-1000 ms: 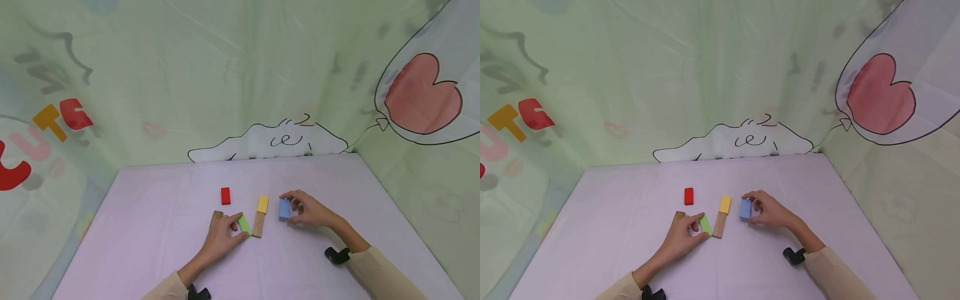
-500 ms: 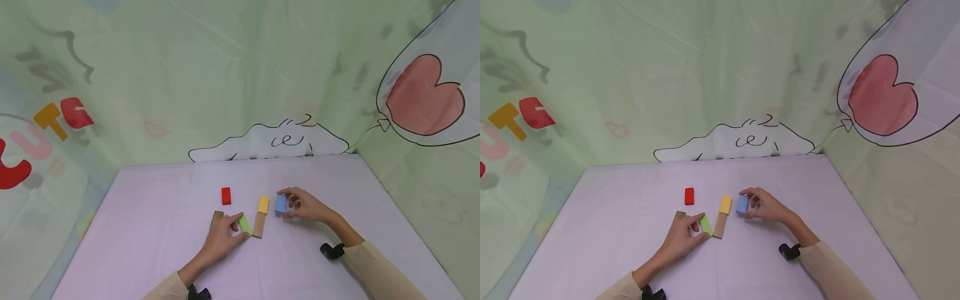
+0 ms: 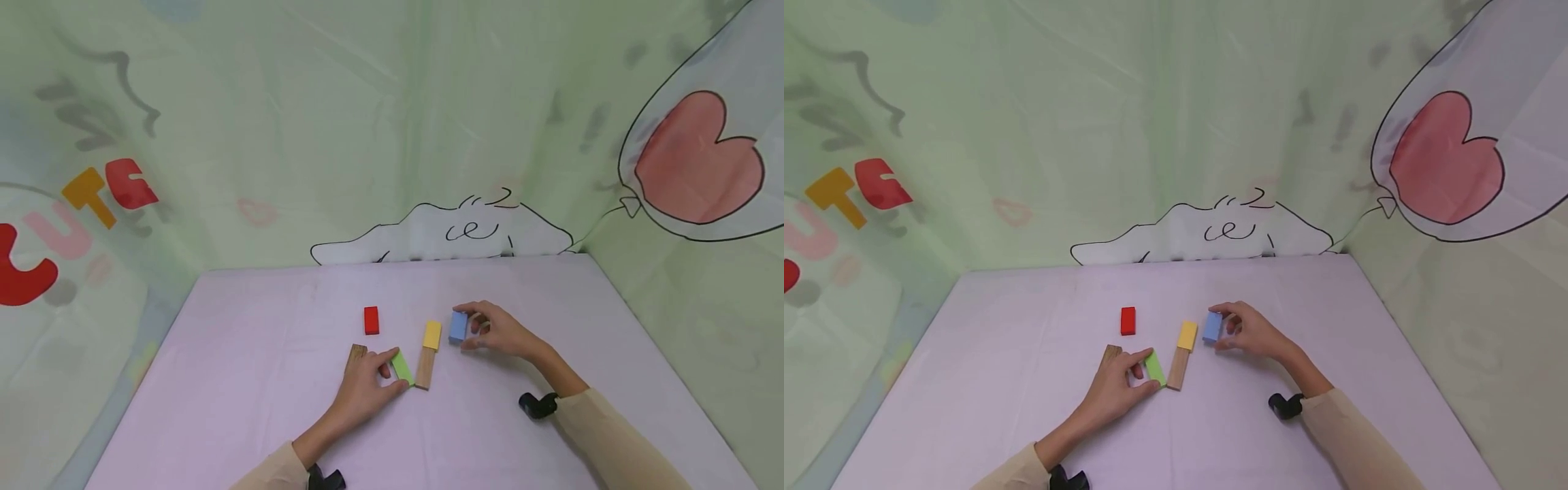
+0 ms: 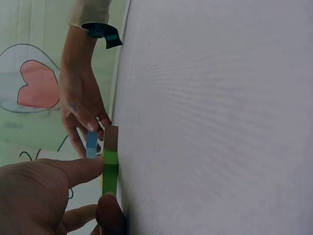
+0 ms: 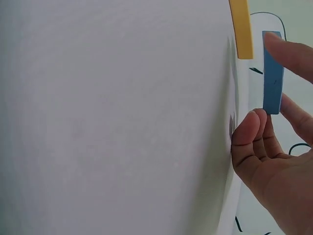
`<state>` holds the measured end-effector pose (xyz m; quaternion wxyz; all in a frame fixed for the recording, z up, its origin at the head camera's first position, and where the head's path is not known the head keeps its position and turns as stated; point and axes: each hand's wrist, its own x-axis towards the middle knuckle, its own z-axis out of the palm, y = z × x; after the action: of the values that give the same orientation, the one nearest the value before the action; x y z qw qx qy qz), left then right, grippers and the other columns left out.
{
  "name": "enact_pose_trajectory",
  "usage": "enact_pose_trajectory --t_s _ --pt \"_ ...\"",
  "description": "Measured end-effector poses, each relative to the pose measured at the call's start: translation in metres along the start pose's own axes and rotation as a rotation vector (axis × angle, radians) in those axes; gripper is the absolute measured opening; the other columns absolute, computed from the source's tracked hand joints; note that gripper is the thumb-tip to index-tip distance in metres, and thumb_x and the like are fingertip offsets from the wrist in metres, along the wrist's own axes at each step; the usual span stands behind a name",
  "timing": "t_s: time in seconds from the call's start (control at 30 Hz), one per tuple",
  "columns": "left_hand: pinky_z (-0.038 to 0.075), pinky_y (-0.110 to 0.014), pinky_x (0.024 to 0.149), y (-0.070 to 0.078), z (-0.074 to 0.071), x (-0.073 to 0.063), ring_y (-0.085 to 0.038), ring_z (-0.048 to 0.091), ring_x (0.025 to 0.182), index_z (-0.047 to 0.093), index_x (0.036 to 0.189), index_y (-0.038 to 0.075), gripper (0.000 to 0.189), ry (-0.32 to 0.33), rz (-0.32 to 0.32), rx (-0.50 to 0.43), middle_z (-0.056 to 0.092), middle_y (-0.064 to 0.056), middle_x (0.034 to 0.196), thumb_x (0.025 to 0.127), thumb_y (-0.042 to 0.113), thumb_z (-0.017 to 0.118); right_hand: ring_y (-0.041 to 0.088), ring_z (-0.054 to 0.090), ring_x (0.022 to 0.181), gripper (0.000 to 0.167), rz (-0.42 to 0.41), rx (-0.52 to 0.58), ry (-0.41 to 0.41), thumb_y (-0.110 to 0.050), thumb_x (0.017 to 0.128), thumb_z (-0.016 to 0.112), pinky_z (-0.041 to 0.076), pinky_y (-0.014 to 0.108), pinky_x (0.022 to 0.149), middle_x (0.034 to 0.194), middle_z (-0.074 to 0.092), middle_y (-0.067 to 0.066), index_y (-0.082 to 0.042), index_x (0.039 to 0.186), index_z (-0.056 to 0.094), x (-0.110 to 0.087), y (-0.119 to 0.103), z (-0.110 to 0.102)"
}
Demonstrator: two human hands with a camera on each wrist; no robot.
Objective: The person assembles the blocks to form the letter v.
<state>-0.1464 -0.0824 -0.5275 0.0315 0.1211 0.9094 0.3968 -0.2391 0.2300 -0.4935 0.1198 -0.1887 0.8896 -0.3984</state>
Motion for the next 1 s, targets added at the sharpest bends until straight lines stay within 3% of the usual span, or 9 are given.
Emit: enact_pose_trajectory --t_s 0.3,0.63,0.83,1.0 --pt "0.035 -0.022 0.065 0.001 0.0 0.0 -0.006 0.043 0.074 0.067 0.144 0.01 0.062 0.005 0.009 0.003 0.057 0.006 0.082 0.088 0.029 0.086 0.027 0.059 0.102 0.073 0.02 0.022 -0.008 -0.012 0.083 0.089 0.052 0.027 0.083 0.119 0.062 0.015 -0.003 0.148 0.058 0.008 0.002 -0.001" --pt "0.037 -0.023 0.073 0.001 -0.001 -0.001 -0.007 0.044 0.081 0.067 0.144 0.012 0.063 0.015 0.007 0.026 0.057 0.008 0.083 0.088 0.031 0.086 0.025 0.059 0.097 0.073 0.005 0.031 -0.008 -0.013 0.083 0.09 0.05 0.024 0.077 0.111 0.064 0.015 -0.002 0.148 0.058 0.017 0.006 -0.001" --pt "0.036 -0.023 0.069 0.002 -0.002 -0.001 -0.007 0.044 0.077 0.067 0.144 0.012 0.063 0.013 0.006 0.024 0.057 0.007 0.083 0.087 0.031 0.086 0.024 0.059 0.093 0.072 -0.012 0.044 -0.005 -0.011 0.081 0.09 0.048 0.024 0.075 0.103 0.065 0.016 0.0 0.146 0.059 0.021 0.007 0.0" --pt "0.036 -0.023 0.069 0.001 -0.001 0.0 -0.006 0.043 0.075 0.066 0.144 0.011 0.064 0.006 0.013 0.017 0.057 0.006 0.083 0.087 0.03 0.087 0.023 0.057 0.092 0.074 0.017 0.06 -0.005 -0.01 0.081 0.09 0.049 0.024 0.071 0.109 0.064 0.017 -0.001 0.147 0.058 0.025 0.01 -0.002"
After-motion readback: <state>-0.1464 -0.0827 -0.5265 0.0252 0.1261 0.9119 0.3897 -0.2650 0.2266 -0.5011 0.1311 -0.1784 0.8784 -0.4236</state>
